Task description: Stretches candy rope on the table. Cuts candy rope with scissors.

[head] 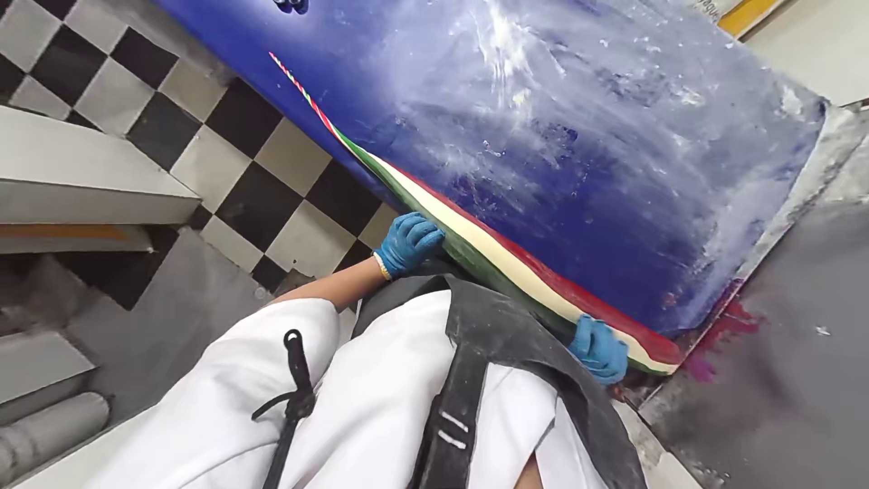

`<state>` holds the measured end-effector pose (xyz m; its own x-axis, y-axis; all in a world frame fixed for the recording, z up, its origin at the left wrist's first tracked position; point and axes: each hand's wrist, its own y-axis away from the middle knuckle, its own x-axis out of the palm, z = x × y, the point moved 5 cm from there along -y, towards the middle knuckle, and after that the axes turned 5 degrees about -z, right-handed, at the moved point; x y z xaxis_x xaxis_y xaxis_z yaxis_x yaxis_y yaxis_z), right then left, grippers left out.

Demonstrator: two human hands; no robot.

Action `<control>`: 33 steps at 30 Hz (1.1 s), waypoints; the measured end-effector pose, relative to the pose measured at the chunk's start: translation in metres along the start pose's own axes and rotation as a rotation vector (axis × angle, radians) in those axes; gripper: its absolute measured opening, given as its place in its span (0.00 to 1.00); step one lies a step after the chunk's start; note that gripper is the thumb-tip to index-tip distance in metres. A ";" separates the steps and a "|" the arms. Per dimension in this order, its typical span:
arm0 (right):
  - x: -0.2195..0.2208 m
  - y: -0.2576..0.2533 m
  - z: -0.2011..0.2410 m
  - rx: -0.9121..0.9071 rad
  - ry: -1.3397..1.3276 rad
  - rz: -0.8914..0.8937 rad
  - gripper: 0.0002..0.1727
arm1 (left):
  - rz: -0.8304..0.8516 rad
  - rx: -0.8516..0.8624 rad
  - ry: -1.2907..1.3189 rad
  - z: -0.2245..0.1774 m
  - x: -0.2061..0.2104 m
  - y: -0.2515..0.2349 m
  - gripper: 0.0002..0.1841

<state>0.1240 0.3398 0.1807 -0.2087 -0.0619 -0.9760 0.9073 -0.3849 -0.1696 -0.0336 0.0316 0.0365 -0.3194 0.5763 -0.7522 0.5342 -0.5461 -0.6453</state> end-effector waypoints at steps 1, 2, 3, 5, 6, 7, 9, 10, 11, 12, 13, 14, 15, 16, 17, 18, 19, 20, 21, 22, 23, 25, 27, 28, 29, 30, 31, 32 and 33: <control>0.017 0.001 -0.015 0.002 0.033 0.102 0.39 | 0.015 0.000 -0.013 0.002 0.001 -0.004 0.19; 0.035 0.004 -0.031 -0.048 0.111 0.181 0.46 | 0.025 0.008 -0.030 0.002 0.003 -0.006 0.15; 0.055 0.007 -0.044 -0.066 0.125 0.217 0.48 | 0.027 0.020 -0.045 0.003 0.006 -0.007 0.12; 0.103 0.016 -0.075 -0.136 0.081 -0.098 0.48 | 0.021 0.034 -0.074 0.005 0.014 -0.008 0.10; 0.108 0.015 -0.078 -0.154 0.081 -0.140 0.46 | 0.023 0.031 -0.078 0.006 0.016 -0.007 0.09; 0.099 0.010 -0.069 -0.136 0.062 -0.155 0.43 | 0.022 0.022 -0.076 0.006 0.018 -0.006 0.09; 0.033 -0.028 -0.017 0.002 0.100 0.236 0.35 | -0.011 -0.009 -0.070 0.009 0.027 -0.007 0.06; 0.012 -0.041 0.004 0.064 0.063 0.214 0.31 | -0.030 -0.022 -0.073 0.010 0.031 -0.007 0.06; 0.002 -0.046 0.016 0.111 0.024 0.114 0.28 | -0.046 -0.032 -0.072 0.011 0.035 -0.009 0.05; -0.001 -0.049 0.022 0.144 0.016 0.060 0.26 | -0.059 -0.033 -0.069 0.013 0.039 -0.010 0.05; 0.001 -0.049 0.024 0.178 0.025 0.068 0.25 | -0.064 -0.023 -0.059 0.015 0.041 -0.011 0.05; 0.006 -0.046 0.021 0.189 0.055 0.126 0.26 | -0.057 -0.007 -0.044 0.018 0.042 -0.011 0.05; 0.016 -0.038 0.013 0.165 0.077 0.161 0.30 | -0.039 0.009 -0.028 0.018 0.042 -0.012 0.06; 0.032 -0.025 -0.003 0.101 0.080 0.138 0.36 | -0.013 0.027 -0.012 0.018 0.040 -0.014 0.07; 0.057 -0.007 -0.028 0.001 0.057 0.018 0.46 | 0.037 0.048 0.012 0.020 0.036 -0.019 0.10; 0.084 0.010 -0.057 -0.030 -0.021 -0.075 0.56 | 0.101 0.069 0.059 0.024 0.031 -0.026 0.14; 0.098 0.017 -0.082 -0.040 -0.086 -0.065 0.59 | 0.170 0.092 0.124 0.030 0.027 -0.034 0.19; 0.101 0.018 -0.103 -0.010 -0.131 -0.003 0.52 | 0.216 0.109 0.185 0.039 0.024 -0.041 0.24; 0.099 0.016 -0.124 0.083 -0.150 0.077 0.41 | 0.244 0.112 0.240 0.050 0.023 -0.046 0.32; 0.096 0.013 -0.146 0.228 -0.144 0.140 0.33 | 0.265 0.112 0.279 0.065 0.024 -0.054 0.37; 0.097 0.011 -0.166 0.414 -0.121 0.185 0.31 | 0.304 0.107 0.304 0.082 0.026 -0.063 0.40; 0.100 0.008 -0.196 0.838 -0.130 0.209 0.35 | 0.469 0.079 0.315 0.118 0.036 -0.088 0.42; 0.103 0.007 -0.202 1.125 -0.134 0.153 0.32 | 0.697 0.024 0.289 0.156 0.053 -0.113 0.46; 0.105 0.006 -0.200 1.192 -0.135 0.109 0.29 | 0.746 0.003 0.259 0.177 0.064 -0.125 0.48; 0.106 0.007 -0.197 1.223 -0.145 0.054 0.26 | 0.771 -0.021 0.222 0.200 0.080 -0.136 0.50; 0.105 0.009 -0.195 1.223 -0.170 -0.012 0.23 | 0.791 -0.058 0.184 0.225 0.101 -0.146 0.53; 0.106 0.012 -0.193 1.201 -0.203 -0.071 0.22 | 0.818 -0.115 0.143 0.249 0.124 -0.155 0.56; 0.107 0.016 -0.192 1.163 -0.230 -0.109 0.22 | 0.831 -0.166 0.091 0.271 0.149 -0.166 0.60; 0.109 0.020 -0.192 1.118 -0.235 -0.131 0.22 | 0.826 -0.208 0.039 0.286 0.173 -0.181 0.64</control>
<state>0.1892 0.5018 0.0443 -0.4471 -0.0863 -0.8903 0.0672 -0.9958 0.0628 -0.4097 0.0561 -0.0155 0.2613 0.0645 -0.9631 0.7179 -0.6800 0.1492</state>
